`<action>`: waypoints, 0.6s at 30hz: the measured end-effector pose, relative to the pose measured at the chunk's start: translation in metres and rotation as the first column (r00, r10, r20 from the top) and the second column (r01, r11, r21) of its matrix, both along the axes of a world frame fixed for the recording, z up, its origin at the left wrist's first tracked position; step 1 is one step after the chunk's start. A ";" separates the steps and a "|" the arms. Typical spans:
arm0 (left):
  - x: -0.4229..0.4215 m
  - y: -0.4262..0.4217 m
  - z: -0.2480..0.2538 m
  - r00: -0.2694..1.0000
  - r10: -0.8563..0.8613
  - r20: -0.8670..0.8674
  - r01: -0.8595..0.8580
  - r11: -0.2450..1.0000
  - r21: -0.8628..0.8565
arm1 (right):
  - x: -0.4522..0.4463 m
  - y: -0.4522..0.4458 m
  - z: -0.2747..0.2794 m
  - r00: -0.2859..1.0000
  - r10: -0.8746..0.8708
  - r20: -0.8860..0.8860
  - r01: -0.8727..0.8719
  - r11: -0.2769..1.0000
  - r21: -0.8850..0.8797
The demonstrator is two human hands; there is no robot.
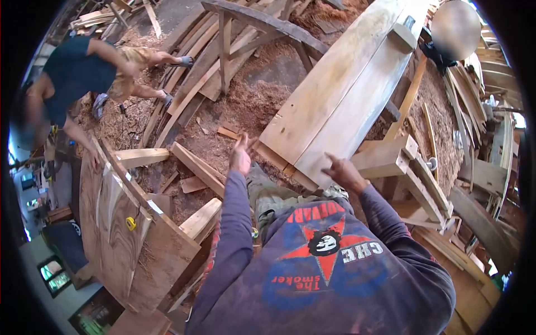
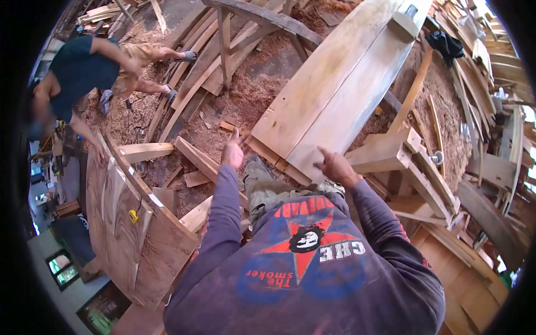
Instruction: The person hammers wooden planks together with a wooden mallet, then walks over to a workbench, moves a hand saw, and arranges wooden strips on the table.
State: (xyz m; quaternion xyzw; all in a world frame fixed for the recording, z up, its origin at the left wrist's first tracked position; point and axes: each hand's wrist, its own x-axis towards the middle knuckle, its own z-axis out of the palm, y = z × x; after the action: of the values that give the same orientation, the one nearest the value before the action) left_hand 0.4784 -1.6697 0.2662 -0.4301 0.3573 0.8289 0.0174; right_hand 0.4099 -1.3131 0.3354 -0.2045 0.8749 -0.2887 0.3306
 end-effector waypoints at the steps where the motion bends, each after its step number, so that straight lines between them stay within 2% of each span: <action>1: -0.015 -0.007 -0.003 1.000 -0.005 0.012 0.005 1.000 0.008 | -0.008 -0.008 0.014 0.996 -0.086 0.003 0.086 0.996 0.030; 2: -0.035 -0.015 -0.005 0.940 -0.341 -0.031 0.335 0.935 -0.121 | -0.018 -0.024 0.027 0.986 -0.164 -0.005 0.164 0.985 0.051; 3: -0.055 -0.027 -0.007 0.773 -0.633 -0.028 0.605 0.750 -0.267 | -0.026 -0.037 0.025 0.971 -0.216 -0.099 0.219 0.975 0.024; 4: -0.070 -0.034 -0.034 0.634 -0.771 -0.066 0.706 0.612 -0.356 | -0.033 -0.049 0.021 0.945 -0.265 -0.193 0.267 0.964 -0.014; 5: -0.089 -0.031 -0.039 0.475 -0.880 -0.005 0.820 0.444 -0.361 | -0.043 -0.064 0.015 0.922 -0.280 -0.268 0.275 0.960 -0.056; 6: -0.105 -0.029 -0.015 0.397 -0.916 0.059 0.876 0.358 -0.324 | -0.053 -0.086 0.019 0.910 -0.296 -0.289 0.294 0.955 -0.052; 7: -0.113 -0.027 -0.038 0.398 -0.914 -0.075 0.881 0.403 -0.248 | -0.063 -0.109 0.017 0.884 -0.293 -0.364 0.304 0.952 -0.027; 8: -0.111 -0.024 -0.026 0.544 -0.815 -0.201 0.838 0.541 0.076 | -0.072 -0.128 0.015 0.852 -0.286 -0.438 0.320 0.947 0.005; 9: -0.116 -0.022 -0.060 0.520 -0.807 -0.279 0.849 0.523 0.069 | -0.078 -0.145 0.005 0.850 -0.275 -0.450 0.312 0.950 0.009; 10: -0.117 -0.014 -0.087 0.572 -0.760 -0.309 0.816 0.566 0.119 | -0.083 -0.158 -0.020 0.737 -0.372 -0.564 0.419 0.907 -0.050; 11: -0.116 -0.013 -0.102 0.596 -0.666 -0.448 0.796 0.564 0.222 | -0.089 -0.172 -0.042 0.600 -0.453 -0.659 0.501 0.855 -0.132; 12: -0.112 -0.003 -0.104 0.493 -0.812 -0.312 0.842 0.535 -0.064 | -0.082 -0.185 -0.059 0.531 -0.386 -0.755 0.593 0.805 0.005; 13: -0.105 -0.002 -0.086 0.610 -0.727 -0.315 0.775 0.630 0.048 | -0.076 -0.193 -0.079 0.418 -0.314 -0.852 0.597 0.802 -0.003; 14: -0.101 -0.009 -0.072 0.669 -0.670 -0.323 0.736 0.658 0.159 | -0.073 -0.197 -0.081 0.453 -0.317 -0.833 0.632 0.774 0.049; 15: -0.097 -0.023 -0.034 0.681 -0.648 -0.340 0.714 0.691 0.114 | -0.072 -0.204 -0.070 0.476 -0.360 -0.802 0.655 0.754 0.051; 16: -0.097 -0.022 -0.043 0.549 -0.813 -0.194 0.817 0.571 -0.081 | -0.071 -0.208 -0.061 0.502 -0.390 -0.772 0.651 0.758 0.041; 18: -0.092 -0.031 -0.027 0.559 -0.805 -0.197 0.813 0.580 -0.062 | -0.069 -0.202 -0.058 0.523 -0.392 -0.757 0.622 0.783 0.025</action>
State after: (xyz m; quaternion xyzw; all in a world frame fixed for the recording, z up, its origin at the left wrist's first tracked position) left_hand 0.3868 -1.7005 0.2394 -0.1307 0.4994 0.7742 0.3663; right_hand 0.3409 -1.5155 0.2778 0.0185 0.9842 -0.1369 -0.1111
